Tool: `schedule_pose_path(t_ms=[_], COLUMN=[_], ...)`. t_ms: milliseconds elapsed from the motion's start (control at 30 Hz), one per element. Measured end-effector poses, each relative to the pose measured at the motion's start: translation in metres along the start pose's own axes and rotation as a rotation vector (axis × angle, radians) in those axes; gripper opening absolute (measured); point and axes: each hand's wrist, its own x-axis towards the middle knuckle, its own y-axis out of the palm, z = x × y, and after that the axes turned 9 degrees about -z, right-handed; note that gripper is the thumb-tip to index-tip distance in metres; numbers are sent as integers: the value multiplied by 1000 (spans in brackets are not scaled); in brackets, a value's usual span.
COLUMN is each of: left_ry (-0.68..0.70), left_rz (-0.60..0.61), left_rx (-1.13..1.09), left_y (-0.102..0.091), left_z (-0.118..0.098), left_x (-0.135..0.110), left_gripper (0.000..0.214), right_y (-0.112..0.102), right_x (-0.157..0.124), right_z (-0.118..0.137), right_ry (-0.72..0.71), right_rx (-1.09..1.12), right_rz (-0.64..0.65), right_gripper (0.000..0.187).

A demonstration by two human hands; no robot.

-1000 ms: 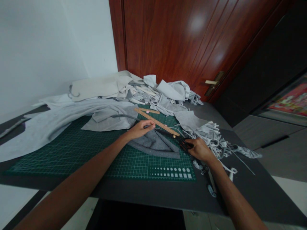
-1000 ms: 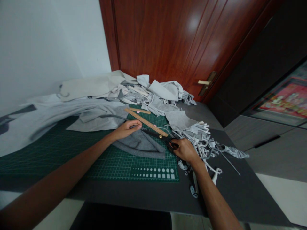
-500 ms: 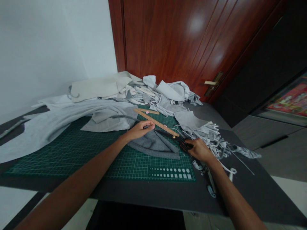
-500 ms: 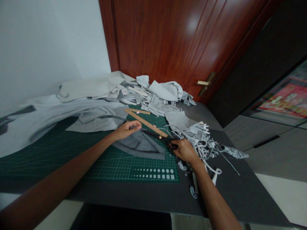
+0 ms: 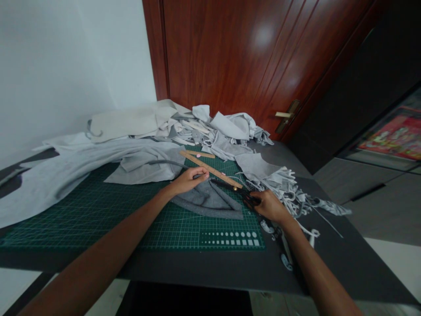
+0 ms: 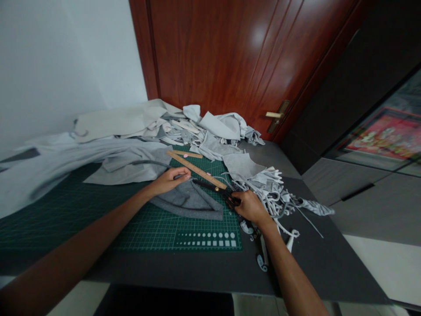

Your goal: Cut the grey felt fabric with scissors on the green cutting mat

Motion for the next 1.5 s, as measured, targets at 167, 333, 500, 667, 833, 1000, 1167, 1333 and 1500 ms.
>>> schedule_pose_path(t_ms=[167, 333, 500, 667, 833, 1000, 1167, 1333, 1500], left_ry=[-3, -2, -13, -17, -27, -32, -60, -59, -74], left_rz=[-3, 1, -20, -33, -23, -24, -20, -11, -1], left_rx=[4, 7, 14, -1, 3, 8, -11, -80, -119], left_y=[0, 0, 1, 2, 1, -1, -1, -1, -1], left_z=[1, 1, 2, 4, 2, -2, 0, 4, 4], left_x=[0, 1, 1, 1, 1, 0, -1, 0, 0], left_gripper=[25, 25, 30, 32, 34, 35, 34, 34, 35], right_y=[-1, 0, -2, -5, -5, -2, 0, 4, 5], right_x=[0, 0, -1, -2, -1, -1, -1, -1, -1], right_z=[1, -2, -3, -1, -1, -1, 1, 0, 0], right_ry=[-2, -1, 7, 18, 15, -7, -10, -24, -27], right_rx=[10, 13, 27, 18, 18, -11, 21, 19, 10], right_rz=[-4, 3, 19, 41, 47, 13, 13, -6, -1], right_gripper=[29, 27, 28, 28, 25, 26, 26, 26, 29])
